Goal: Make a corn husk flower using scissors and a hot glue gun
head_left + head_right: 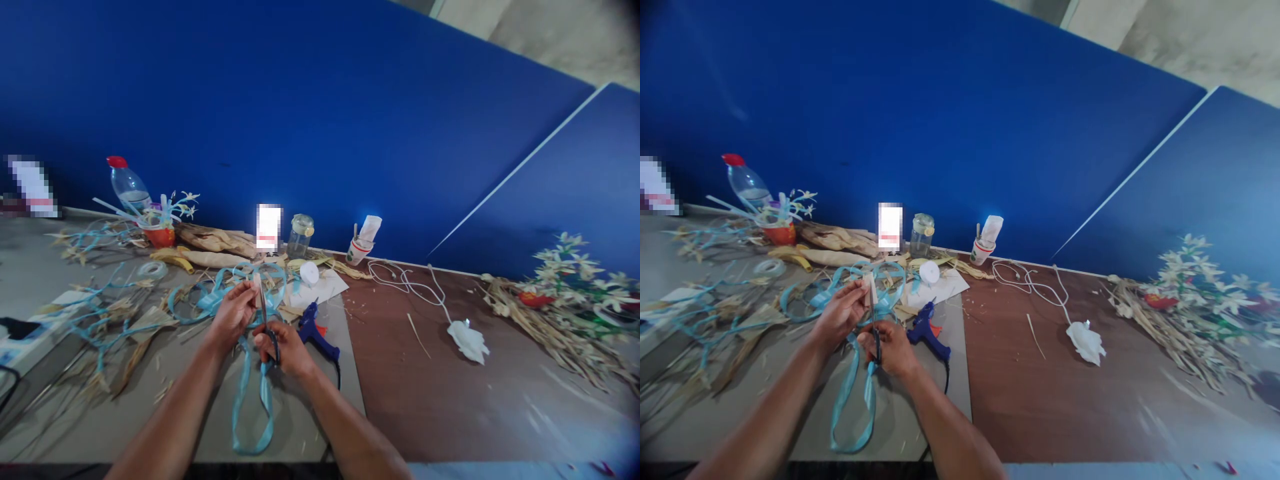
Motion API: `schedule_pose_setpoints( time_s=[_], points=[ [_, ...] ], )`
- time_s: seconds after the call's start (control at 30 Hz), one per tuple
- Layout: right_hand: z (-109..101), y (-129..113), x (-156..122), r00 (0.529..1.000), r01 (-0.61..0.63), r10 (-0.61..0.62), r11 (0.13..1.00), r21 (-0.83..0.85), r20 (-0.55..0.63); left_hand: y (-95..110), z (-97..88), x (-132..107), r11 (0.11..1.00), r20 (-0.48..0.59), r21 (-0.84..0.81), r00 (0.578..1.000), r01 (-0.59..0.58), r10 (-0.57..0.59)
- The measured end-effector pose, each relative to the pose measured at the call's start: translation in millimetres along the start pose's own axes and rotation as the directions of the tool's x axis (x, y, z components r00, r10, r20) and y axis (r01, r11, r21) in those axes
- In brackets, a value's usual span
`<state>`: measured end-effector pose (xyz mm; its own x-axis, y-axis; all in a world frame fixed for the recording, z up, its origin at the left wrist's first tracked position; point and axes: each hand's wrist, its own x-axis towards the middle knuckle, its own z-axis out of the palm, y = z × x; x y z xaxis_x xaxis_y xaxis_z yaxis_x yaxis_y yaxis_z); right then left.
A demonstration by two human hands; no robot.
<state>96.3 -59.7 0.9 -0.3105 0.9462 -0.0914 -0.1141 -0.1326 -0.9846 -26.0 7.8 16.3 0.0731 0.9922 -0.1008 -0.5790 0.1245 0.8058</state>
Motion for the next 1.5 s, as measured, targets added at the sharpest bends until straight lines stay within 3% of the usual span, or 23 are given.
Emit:
schedule_pose_setpoints(
  time_s=[0.43,0.77,1.0,1.17,1.5],
  points=[
    [-5,4,-1,0.996,0.035,-0.033,0.999,-0.019,0.08,2,-1.2,1,0.993,-0.014,-0.116,0.999,0.037,-0.039],
    [-5,1,0,0.999,0.034,-0.033,0.997,-0.07,0.018,-3,-3.4,-1,1.0,0.077,-0.009,0.997,0.014,-0.013],
    [-5,-1,0,0.999,0.003,-0.006,0.998,-0.061,-0.049,3,5.8,-8,0.99,0.014,0.136,0.999,0.04,-0.042],
    [-5,3,2,0.997,0.041,-0.044,0.998,-0.051,-0.06,3,6.7,-9,0.976,0.034,0.214,0.998,0.045,-0.054],
    [-5,4,3,0.994,0.031,-0.028,0.999,0.032,-0.104,0,5.0,-7,0.975,0.059,0.217,0.996,0.051,-0.065]
  ],
)
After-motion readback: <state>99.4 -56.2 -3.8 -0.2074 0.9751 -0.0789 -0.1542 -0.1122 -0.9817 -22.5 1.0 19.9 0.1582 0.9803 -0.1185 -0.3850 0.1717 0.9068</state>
